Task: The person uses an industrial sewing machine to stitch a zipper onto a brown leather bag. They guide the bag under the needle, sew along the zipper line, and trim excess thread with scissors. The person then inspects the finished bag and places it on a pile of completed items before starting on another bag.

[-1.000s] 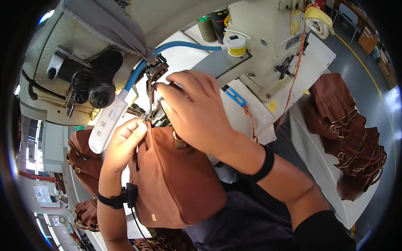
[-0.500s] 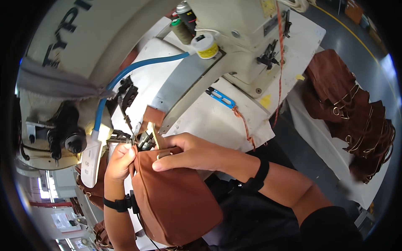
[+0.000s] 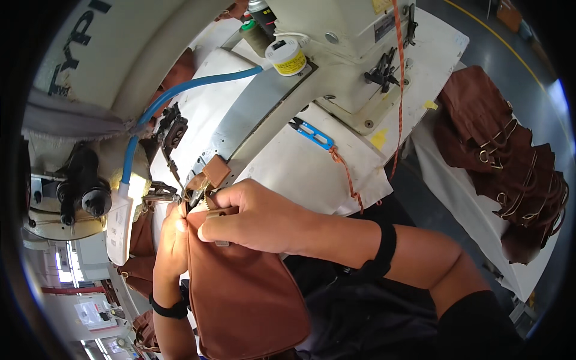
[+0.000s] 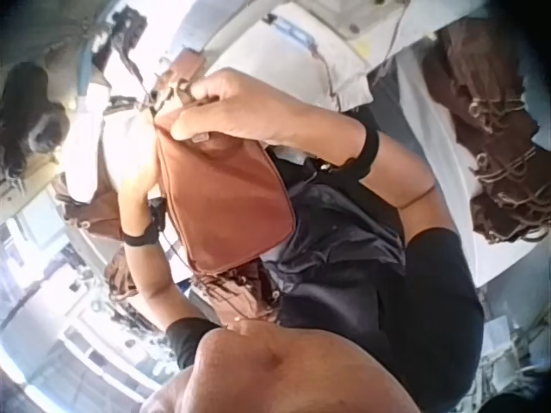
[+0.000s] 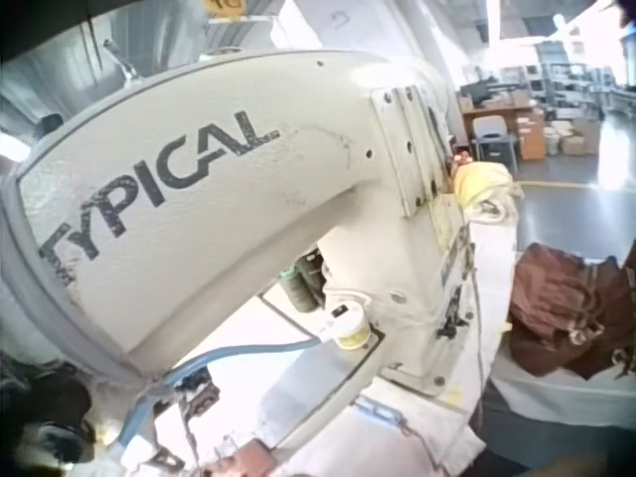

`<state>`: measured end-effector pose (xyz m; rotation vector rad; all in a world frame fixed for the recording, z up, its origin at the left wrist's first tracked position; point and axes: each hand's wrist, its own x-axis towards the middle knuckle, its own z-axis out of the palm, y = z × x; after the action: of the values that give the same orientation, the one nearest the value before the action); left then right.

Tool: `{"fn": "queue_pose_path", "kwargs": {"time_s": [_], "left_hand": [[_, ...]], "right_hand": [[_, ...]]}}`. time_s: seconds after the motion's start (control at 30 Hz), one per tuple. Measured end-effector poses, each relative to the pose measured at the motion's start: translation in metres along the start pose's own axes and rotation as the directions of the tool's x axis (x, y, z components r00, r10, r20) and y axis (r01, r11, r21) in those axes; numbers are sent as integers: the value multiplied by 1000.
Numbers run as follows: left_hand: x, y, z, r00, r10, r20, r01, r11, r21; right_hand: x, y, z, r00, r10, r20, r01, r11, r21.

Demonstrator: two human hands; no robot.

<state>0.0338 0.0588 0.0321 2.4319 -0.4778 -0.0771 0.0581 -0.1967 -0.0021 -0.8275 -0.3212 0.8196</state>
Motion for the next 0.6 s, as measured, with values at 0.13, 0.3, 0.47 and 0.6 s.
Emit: {"fn": "queue_pose_path", "kwargs": {"time_s": [0.13,0.3,0.47,0.6], "left_hand": [[2,1,3,989,145,-27,-139,976,168],[-1,5,-2,1000,9,21,-14,975,224],[3,0,-4,1000,12,1,-11,950,311],[2,4,-11,995,-92,43,72,938,339]], "right_hand": [[-1,-13,-2,998,40,-52,-48,985,-163],[5,-12,-1,998,20,-54,-25,994,-104],[11,-16,0,995,7,-98,-18,993,-119],[12,-16,3,993,7,-122,-21,993,-113]]}}
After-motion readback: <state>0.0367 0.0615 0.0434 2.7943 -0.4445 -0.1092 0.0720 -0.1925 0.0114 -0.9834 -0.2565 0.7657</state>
